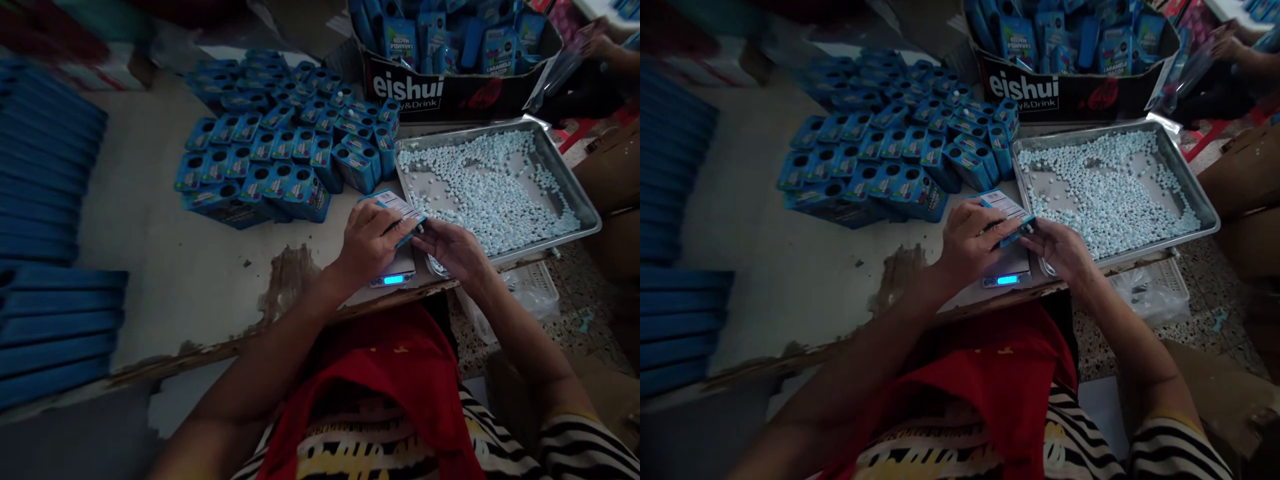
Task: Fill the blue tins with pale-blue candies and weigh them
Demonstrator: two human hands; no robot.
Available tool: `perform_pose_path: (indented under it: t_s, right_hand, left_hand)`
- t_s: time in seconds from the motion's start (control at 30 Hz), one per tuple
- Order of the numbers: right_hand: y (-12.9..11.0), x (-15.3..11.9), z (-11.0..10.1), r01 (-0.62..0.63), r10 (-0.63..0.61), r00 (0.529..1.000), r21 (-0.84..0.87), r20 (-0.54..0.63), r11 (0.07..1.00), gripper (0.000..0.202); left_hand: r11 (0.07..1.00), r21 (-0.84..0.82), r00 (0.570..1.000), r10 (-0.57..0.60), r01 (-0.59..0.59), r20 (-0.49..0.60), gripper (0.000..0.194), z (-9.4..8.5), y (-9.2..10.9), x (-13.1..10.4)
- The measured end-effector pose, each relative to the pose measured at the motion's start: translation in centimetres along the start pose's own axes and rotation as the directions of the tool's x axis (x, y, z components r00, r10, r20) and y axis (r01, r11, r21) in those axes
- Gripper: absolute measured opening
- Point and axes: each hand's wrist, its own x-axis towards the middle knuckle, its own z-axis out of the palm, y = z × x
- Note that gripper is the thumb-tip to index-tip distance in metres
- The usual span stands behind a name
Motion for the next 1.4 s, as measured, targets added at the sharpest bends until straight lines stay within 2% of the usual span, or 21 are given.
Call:
perform_pose_path:
  t_s: [0.13,0.23,0.33,0.4,0.43,0.5,0.57,0.6,0.63,0.7,0.8,0.87,0.93,1.0,1.03,1.1,1.17,1.23,1.3,1.33,1.4]
  right_hand:
    - [-0.3,0.3,0.3,0.018,-0.015,1.0,-0.107,0.025,0.994,0.031]
    - [-0.7,0.2,1.2,0.049,-0.047,0.999,-0.184,0.017,0.982,0.042]
    - [-1.2,-0.2,2.1,0.134,-0.14,0.99,-0.316,0.003,0.939,0.054]
    - [-1.6,-0.6,2.7,0.218,-0.254,0.967,-0.46,-0.016,0.861,0.05]
    - [-1.8,-0.7,2.9,0.273,-0.345,0.938,-0.557,-0.026,0.784,0.043]
    - [-2.2,-1.0,3.3,0.375,-0.556,0.831,-0.758,0.019,0.534,0.025]
    - [-2.4,-0.9,3.6,0.441,-0.675,0.715,-0.866,0.181,0.235,0.014]
    - [-2.4,-0.7,3.8,0.468,-0.671,0.688,-0.876,0.275,0.121,0.016]
    - [-2.4,-0.4,4.0,0.493,-0.636,0.683,-0.869,0.358,0.041,0.019]
    - [-2.1,0.2,4.6,0.524,-0.53,0.71,-0.851,0.463,-0.041,0.026]
    - [-1.5,0.9,5.3,0.523,-0.451,0.754,-0.852,0.477,-0.026,0.033]
    - [-1.5,1.2,5.1,0.505,-0.494,0.767,-0.86,0.409,0.074,0.035]
    - [-2.0,1.5,3.9,0.497,-0.581,0.75,-0.849,0.315,0.181,0.036]
    - [-3.0,2.0,1.8,0.484,-0.677,0.689,-0.86,0.259,0.163,0.035]
    - [-3.5,2.5,0.7,0.454,-0.718,0.642,-0.888,0.269,0.074,0.035]
    - [-4.2,3.7,-0.8,0.342,-0.708,0.599,-0.919,0.373,-0.195,0.038]
    - [-4.2,5.1,0.0,0.336,-0.621,0.603,-0.866,0.5,-0.371,0.042]
    - [-3.4,6.5,3.5,0.444,-0.491,0.608,-0.78,0.624,-0.442,0.036]
    - [-2.4,8.3,8.5,0.545,-0.321,0.62,-0.688,0.716,-0.48,0.037]
    - [-2.0,9.4,11.1,0.551,-0.229,0.648,-0.655,0.726,-0.517,0.043]
    - [-1.6,11.6,15.6,0.51,-0.049,0.742,-0.611,0.668,-0.606,0.048]
  left_hand:
    - [0.992,-0.039,0.991,-0.118,0.116,-0.064,0.039,-0.5,0.4,-0.2]
    - [0.974,-0.052,0.965,-0.227,0.222,-0.129,0.039,-0.5,0.5,0.0]
    - [0.955,-0.112,0.946,-0.29,0.276,-0.144,0.04,-0.5,0.7,0.0]
    - [0.945,-0.131,0.935,-0.318,0.3,-0.159,0.041,-0.5,1.0,-0.1]
    - [0.938,-0.135,0.925,-0.339,0.319,-0.172,0.041,-0.6,1.0,-0.1]
    - [0.916,-0.157,0.9,-0.394,0.368,-0.188,0.041,-0.8,1.0,-0.2]
    - [0.889,-0.21,0.88,-0.443,0.407,-0.173,0.041,-1.2,0.9,-0.3]
    - [0.876,-0.247,0.875,-0.459,0.415,-0.155,0.042,-1.4,0.8,-0.3]
    - [0.861,-0.288,0.873,-0.47,0.419,-0.134,0.042,-1.5,0.6,-0.3]
    - [0.828,-0.367,0.867,-0.489,0.425,-0.099,0.043,-1.6,0.4,-0.4]
    - [0.774,-0.452,0.846,-0.527,0.443,-0.073,0.041,-1.5,0.2,-0.4]
    - [0.743,-0.482,0.828,-0.557,0.464,-0.061,0.039,-1.6,0.3,-0.4]
    - [0.714,-0.502,0.814,-0.58,0.487,-0.036,0.039,-2.4,0.6,-0.5]
    - [0.693,-0.512,0.805,-0.593,0.508,-0.003,0.039,-4.5,0.6,-0.9]
    - [0.693,-0.508,0.805,-0.593,0.511,0.001,0.04,-6.2,0.3,-1.3]
    - [0.735,-0.455,0.815,-0.578,0.502,-0.034,0.042,-11.1,-1.3,-2.6]
    - [0.823,-0.313,0.839,-0.53,0.473,-0.126,0.05,-17.6,-4.4,-4.3]
    - [0.894,-0.094,0.869,-0.449,0.439,-0.21,0.061,-24.6,-9.1,-6.1]
    - [0.889,0.115,0.884,-0.413,0.444,-0.221,0.071,-30.6,-14.4,-7.7]
    - [0.87,0.177,0.882,-0.427,0.461,-0.197,0.073,-32.8,-16.9,-8.3]
    - [0.823,0.228,0.854,-0.502,0.52,-0.139,0.083,-35.7,-20.4,-9.3]
